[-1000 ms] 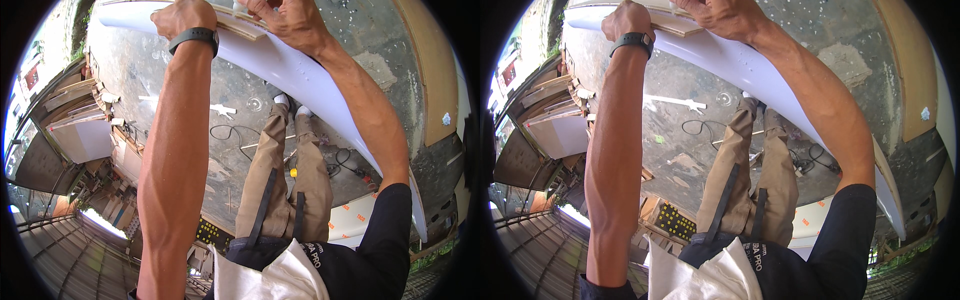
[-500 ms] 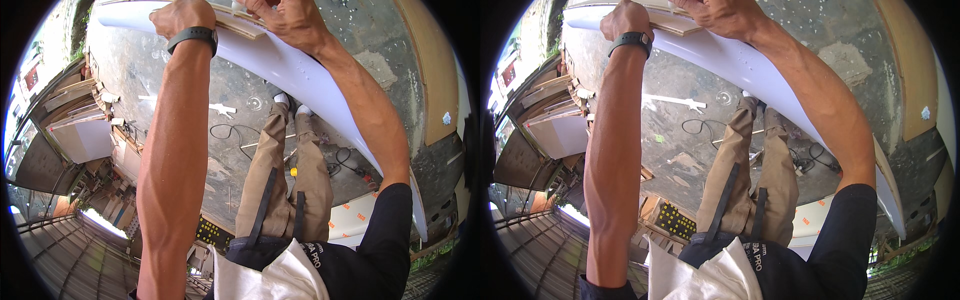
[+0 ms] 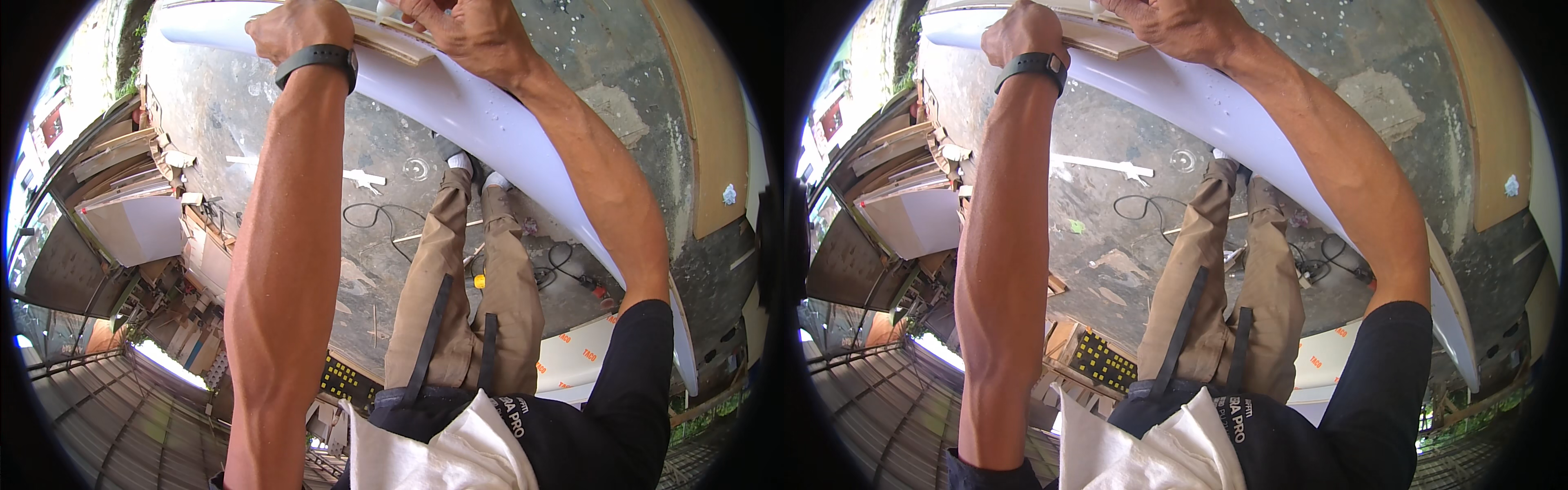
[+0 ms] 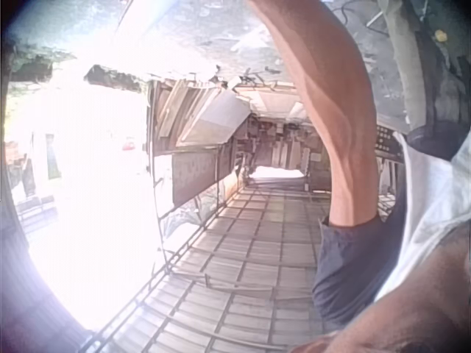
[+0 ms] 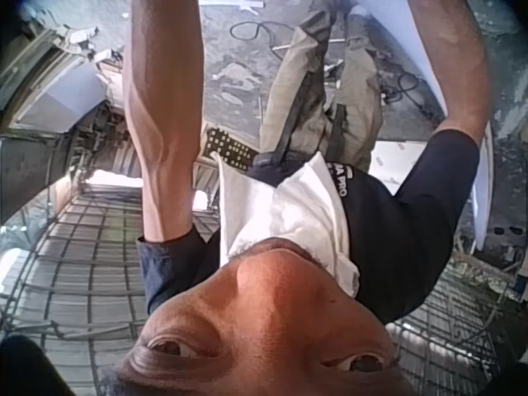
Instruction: The person walks through a workshop, picks up a small wooden piece, and applies glue to its edge using a white bottle. They then place the glued piece onto a larger white board and press it down to secure it.
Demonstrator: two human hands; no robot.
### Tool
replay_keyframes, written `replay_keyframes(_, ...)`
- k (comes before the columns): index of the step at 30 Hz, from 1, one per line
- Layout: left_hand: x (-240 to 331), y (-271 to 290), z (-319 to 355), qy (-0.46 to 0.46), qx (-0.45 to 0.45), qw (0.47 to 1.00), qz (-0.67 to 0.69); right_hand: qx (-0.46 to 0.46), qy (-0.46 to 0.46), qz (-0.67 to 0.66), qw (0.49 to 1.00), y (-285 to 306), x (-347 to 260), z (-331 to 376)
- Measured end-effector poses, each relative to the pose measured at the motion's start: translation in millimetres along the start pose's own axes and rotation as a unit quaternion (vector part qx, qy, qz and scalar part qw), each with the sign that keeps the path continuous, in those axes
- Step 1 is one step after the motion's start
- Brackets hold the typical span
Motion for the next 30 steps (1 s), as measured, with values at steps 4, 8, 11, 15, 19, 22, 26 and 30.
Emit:
replay_keyframes(4,-1,2,-4,0.000,0.004,0.999,-0.034,0.000,-0.002,0.014,1.000,-2,0,-1)
replay_keyframes(8,2,1,4,0.017,0.005,1.000,0.015,-0.003,-0.001,0.014,1.000,-2,1,-1)
replay_keyframes(11,-2,1,0,0.006,0.001,1.000,0.018,0.000,0.008,0.012,1.000,-3,1,-2)
replay_keyframes(15,-1,2,1,0.006,0.010,1.000,0.027,-0.004,0.004,0.011,1.000,-4,1,-3)
replay_keyframes(19,1,2,6,0.033,0.002,0.998,0.053,-0.002,0.007,0.011,1.000,-3,1,-2)
replay_keyframes(22,2,4,4,0.030,0.006,0.999,0.043,-0.001,0.008,0.008,1.000,-3,1,-3)
replay_keyframes(26,11,5,16,0.032,0.013,0.999,0.043,0.006,-0.046,-0.028,0.999,0,8,-1)
replay_keyframes(30,2,7,2,0.029,0.022,0.999,-0.020,0.019,-0.114,-0.091,0.989,3,13,4)
Point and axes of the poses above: each hand's wrist, its own z-axis away from the middle knuckle, its own y-axis out of the back of the hand, x = y × z, the point moved 8 cm from there along -z, towards the middle knuckle, and after that the axes turned 5 degrees about -x, right-handed, at the moved point
